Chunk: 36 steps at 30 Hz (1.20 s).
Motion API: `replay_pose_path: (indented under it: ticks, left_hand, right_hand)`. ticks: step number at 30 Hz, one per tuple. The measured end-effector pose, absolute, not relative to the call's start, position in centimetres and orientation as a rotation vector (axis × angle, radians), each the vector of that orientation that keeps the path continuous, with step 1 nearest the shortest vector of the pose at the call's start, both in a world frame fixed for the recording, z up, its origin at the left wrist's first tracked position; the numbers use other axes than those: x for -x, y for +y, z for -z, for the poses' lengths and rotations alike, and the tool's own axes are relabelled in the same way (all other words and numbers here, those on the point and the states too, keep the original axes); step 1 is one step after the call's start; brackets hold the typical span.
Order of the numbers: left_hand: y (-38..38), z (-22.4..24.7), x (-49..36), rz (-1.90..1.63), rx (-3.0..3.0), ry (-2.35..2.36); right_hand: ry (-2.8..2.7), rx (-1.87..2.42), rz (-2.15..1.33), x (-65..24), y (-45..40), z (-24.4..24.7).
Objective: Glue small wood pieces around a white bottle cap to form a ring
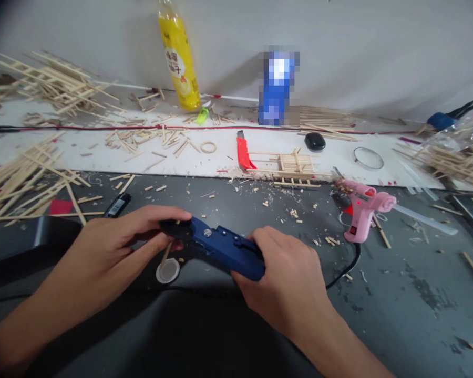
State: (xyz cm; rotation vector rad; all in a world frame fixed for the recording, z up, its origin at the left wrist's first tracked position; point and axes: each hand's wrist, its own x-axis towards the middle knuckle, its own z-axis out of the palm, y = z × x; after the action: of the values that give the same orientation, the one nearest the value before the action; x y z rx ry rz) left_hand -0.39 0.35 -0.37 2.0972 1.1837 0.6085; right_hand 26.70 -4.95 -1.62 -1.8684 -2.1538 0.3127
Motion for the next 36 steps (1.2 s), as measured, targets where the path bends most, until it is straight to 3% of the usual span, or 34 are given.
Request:
replay_pose_path:
  ticks: [36]
  left_hand:
    - [0.34, 0.43, 0.31, -0.627, -2.099, 1.182]
  right_hand:
    - [-2.148, 1.789, -0.386, -26.42, -5.24, 1.53]
